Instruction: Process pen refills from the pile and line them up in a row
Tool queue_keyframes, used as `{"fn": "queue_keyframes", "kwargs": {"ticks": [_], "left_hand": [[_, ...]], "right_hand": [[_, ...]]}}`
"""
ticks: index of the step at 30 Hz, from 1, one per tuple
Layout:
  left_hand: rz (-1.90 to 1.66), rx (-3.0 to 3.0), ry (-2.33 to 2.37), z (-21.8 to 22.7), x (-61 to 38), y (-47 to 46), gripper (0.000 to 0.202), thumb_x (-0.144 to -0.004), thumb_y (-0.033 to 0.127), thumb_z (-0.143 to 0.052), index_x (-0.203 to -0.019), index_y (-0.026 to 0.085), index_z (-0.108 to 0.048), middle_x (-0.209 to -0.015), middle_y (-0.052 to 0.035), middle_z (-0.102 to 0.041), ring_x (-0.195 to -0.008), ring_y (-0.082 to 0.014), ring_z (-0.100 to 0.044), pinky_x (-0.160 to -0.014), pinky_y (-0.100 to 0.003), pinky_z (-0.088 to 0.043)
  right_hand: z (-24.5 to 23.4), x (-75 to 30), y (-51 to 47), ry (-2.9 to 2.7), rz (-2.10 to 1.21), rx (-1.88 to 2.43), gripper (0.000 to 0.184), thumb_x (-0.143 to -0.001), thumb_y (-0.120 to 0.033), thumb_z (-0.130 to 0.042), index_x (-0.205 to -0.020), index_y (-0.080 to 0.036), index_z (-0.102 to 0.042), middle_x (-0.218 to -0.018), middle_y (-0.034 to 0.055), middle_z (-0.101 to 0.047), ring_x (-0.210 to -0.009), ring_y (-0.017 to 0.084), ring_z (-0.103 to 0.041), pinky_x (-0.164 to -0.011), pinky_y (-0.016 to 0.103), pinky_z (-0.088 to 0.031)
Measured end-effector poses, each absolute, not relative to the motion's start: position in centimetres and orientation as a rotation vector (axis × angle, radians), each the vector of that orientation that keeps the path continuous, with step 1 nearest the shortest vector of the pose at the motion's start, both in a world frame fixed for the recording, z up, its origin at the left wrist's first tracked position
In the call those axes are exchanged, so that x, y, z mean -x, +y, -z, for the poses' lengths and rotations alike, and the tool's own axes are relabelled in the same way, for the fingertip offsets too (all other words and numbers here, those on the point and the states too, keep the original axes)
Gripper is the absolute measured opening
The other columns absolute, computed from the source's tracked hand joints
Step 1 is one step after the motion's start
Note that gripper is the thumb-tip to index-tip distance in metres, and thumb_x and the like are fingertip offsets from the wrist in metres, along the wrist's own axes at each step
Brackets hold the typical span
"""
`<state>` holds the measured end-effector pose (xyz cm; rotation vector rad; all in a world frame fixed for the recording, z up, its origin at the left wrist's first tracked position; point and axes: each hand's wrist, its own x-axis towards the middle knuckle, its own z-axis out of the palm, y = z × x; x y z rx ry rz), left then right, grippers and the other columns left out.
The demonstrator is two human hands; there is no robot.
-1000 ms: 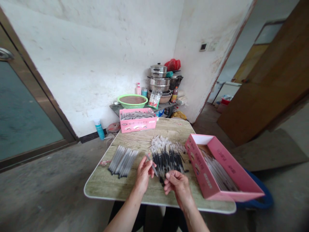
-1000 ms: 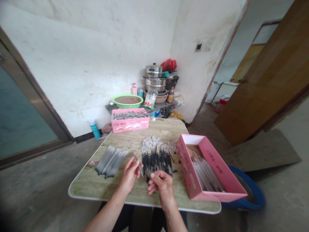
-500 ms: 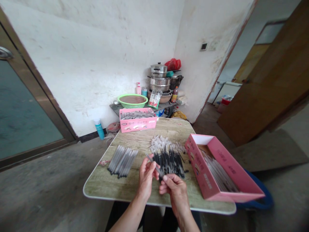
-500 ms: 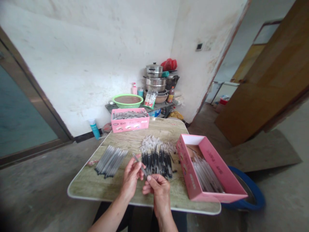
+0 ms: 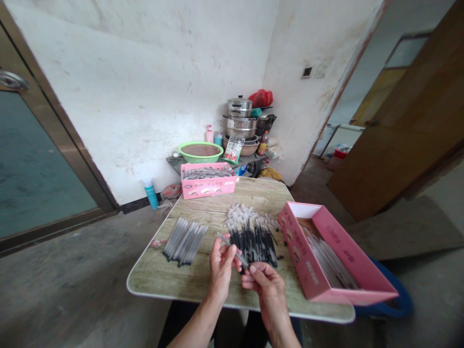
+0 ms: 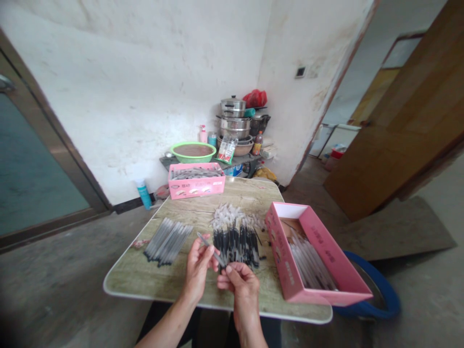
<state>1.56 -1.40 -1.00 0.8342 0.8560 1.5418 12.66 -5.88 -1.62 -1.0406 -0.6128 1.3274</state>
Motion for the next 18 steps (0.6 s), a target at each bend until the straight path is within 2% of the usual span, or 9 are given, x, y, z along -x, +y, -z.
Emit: {"fn": "queue_keyframes", "kwargs": {"ticks": [18], "left_hand": [[-1.528, -0.799, 0.861, 1.20, -1.75, -1.71, 0.046, -0.078, 0.042, -0.065, -0.115, 0.020, -0.049, -0.071, -0.0003, -0.063, -0.046, -0.0088, -0.054, -0.043, -0.019, -0.044]], "right_hand": [[1.68, -12.95, -6.14, -0.687, -1.282, 1.062, 0.024, -0.071, -0.034, -0.076, -0.075, -0.014, -0.064, -0.064, 0.0043, -0.070, -0.055, 0.018, -0.067, -0.055, 0.027, -0.054]]}}
